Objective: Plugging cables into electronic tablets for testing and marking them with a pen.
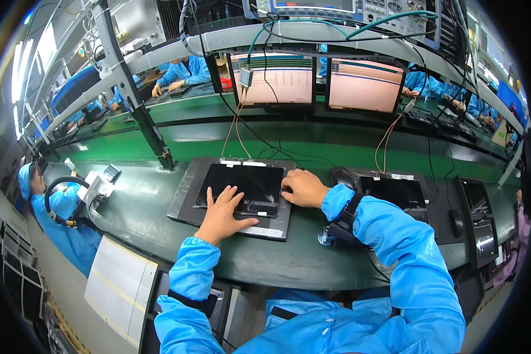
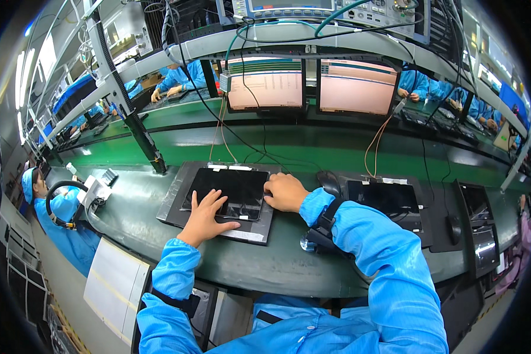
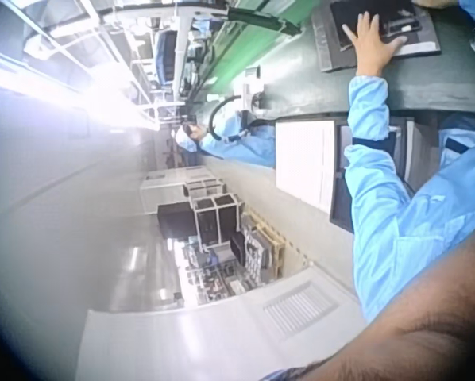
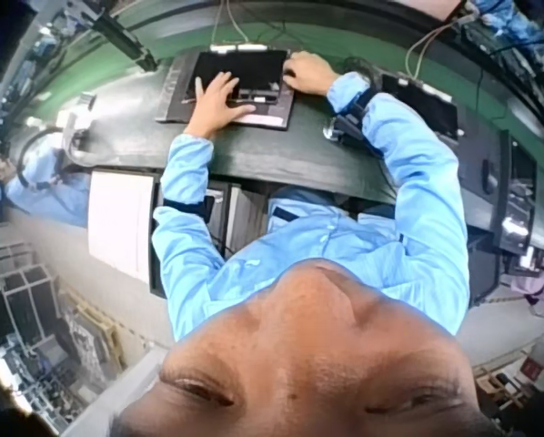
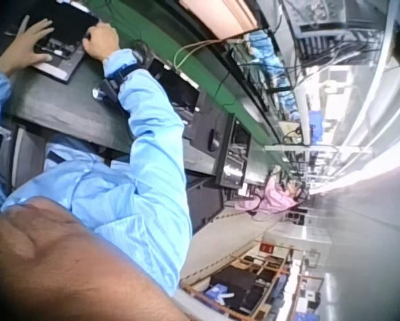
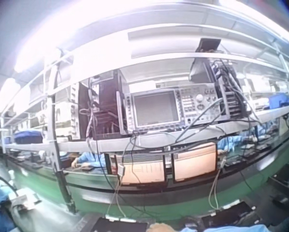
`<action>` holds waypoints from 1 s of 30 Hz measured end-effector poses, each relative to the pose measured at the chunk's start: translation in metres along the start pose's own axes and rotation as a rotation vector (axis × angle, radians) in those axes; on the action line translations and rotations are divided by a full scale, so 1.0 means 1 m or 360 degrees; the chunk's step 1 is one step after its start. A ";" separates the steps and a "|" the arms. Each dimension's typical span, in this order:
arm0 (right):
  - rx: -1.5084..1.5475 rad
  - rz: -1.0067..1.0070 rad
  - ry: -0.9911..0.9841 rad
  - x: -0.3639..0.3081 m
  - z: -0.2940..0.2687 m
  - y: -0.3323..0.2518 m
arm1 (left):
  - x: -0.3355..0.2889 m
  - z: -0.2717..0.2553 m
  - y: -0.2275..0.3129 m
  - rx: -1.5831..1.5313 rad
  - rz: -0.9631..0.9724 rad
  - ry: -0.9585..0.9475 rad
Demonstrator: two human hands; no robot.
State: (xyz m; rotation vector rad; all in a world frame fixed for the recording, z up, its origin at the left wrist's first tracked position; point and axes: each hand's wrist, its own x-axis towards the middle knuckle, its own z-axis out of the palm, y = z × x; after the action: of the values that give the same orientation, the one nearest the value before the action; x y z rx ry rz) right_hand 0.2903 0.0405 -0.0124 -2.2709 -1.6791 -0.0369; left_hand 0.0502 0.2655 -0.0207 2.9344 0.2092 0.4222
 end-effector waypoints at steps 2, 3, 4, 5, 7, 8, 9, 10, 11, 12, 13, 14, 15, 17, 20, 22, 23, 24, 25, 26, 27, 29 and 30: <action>0.0079 -0.0011 0.0029 0.003 -0.006 -0.005 | 0.002 -0.001 0.000 0.0021 0.0068 0.0042; 0.0136 0.0010 0.0045 0.004 -0.011 -0.009 | 0.003 -0.001 0.000 -0.0053 0.0089 0.0086; 0.0160 0.0086 -0.0004 0.004 -0.018 -0.014 | 0.006 0.000 -0.001 -0.0118 0.0147 0.0203; 0.0195 0.0099 0.0039 0.004 -0.026 -0.019 | 0.007 0.001 -0.002 -0.0171 0.0119 0.0214; 0.0228 -0.0001 0.0172 0.001 -0.045 -0.028 | 0.014 0.000 -0.004 0.0038 0.0402 0.0545; 0.0190 -0.0022 0.0250 -0.003 -0.055 -0.030 | 0.015 -0.003 -0.004 0.0177 0.0508 0.0657; 0.0179 -0.0023 0.0326 -0.009 -0.066 -0.027 | 0.013 -0.007 -0.004 0.0168 0.0494 0.0796; 0.0381 -0.0085 0.0453 -0.021 -0.077 -0.020 | 0.006 -0.014 -0.001 0.0156 0.0462 0.0928; 0.0456 0.0066 0.0281 -0.030 -0.092 -0.006 | -0.009 -0.022 0.005 0.0083 0.0427 0.1013; 0.0449 -0.0113 0.0603 -0.033 -0.095 0.004 | -0.024 -0.033 0.009 0.0013 0.0350 0.1089; 0.0381 -0.0064 0.0746 -0.039 -0.099 0.020 | -0.050 -0.046 0.016 -0.0144 0.0202 0.1195; 0.0366 0.0115 0.0806 -0.050 -0.098 0.036 | -0.086 -0.059 0.025 -0.0291 -0.0075 0.1243; 0.0303 0.0292 0.0812 -0.059 -0.094 0.053 | -0.129 -0.079 0.030 -0.0517 -0.0444 0.1187; -0.0053 0.0389 0.0727 -0.083 -0.073 0.077 | -0.205 -0.104 0.039 -0.1286 -0.0830 0.1370; -0.0079 0.0291 0.0585 -0.100 -0.044 0.096 | -0.327 -0.120 0.044 -0.2217 -0.1118 0.1749; -0.0122 0.0149 0.0589 -0.101 -0.035 0.104 | -0.402 -0.112 0.044 -0.2374 -0.1688 0.1672; -0.0123 0.0134 0.0578 -0.101 -0.034 0.106 | -0.435 -0.102 0.046 -0.2443 -0.1981 0.1712; -0.0186 0.0150 0.0583 -0.098 -0.033 0.108 | -0.467 -0.092 0.049 -0.2540 -0.2215 0.1674; -0.0199 0.0152 0.0547 -0.097 -0.033 0.109 | -0.493 -0.074 0.054 -0.2450 -0.2159 0.1726; -0.0291 0.0158 0.0516 -0.095 -0.035 0.109 | -0.518 -0.065 0.057 -0.2470 -0.2184 0.1715; -0.0310 0.0192 0.0468 -0.092 -0.036 0.109 | -0.538 -0.054 0.056 -0.2534 -0.2224 0.1707; -0.0288 0.0182 0.0489 -0.090 -0.042 0.104 | -0.571 -0.038 0.055 -0.2579 -0.2326 0.1743; -0.0237 0.0171 0.0537 -0.090 -0.046 0.100 | -0.583 -0.031 0.050 -0.2570 -0.2356 0.1765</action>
State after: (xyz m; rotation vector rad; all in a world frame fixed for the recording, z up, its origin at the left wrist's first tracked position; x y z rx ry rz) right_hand 0.3634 -0.0811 -0.0108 -2.2984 -1.4188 -0.5067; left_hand -0.5071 0.1267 -0.1373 0.3994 1.1872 1.0324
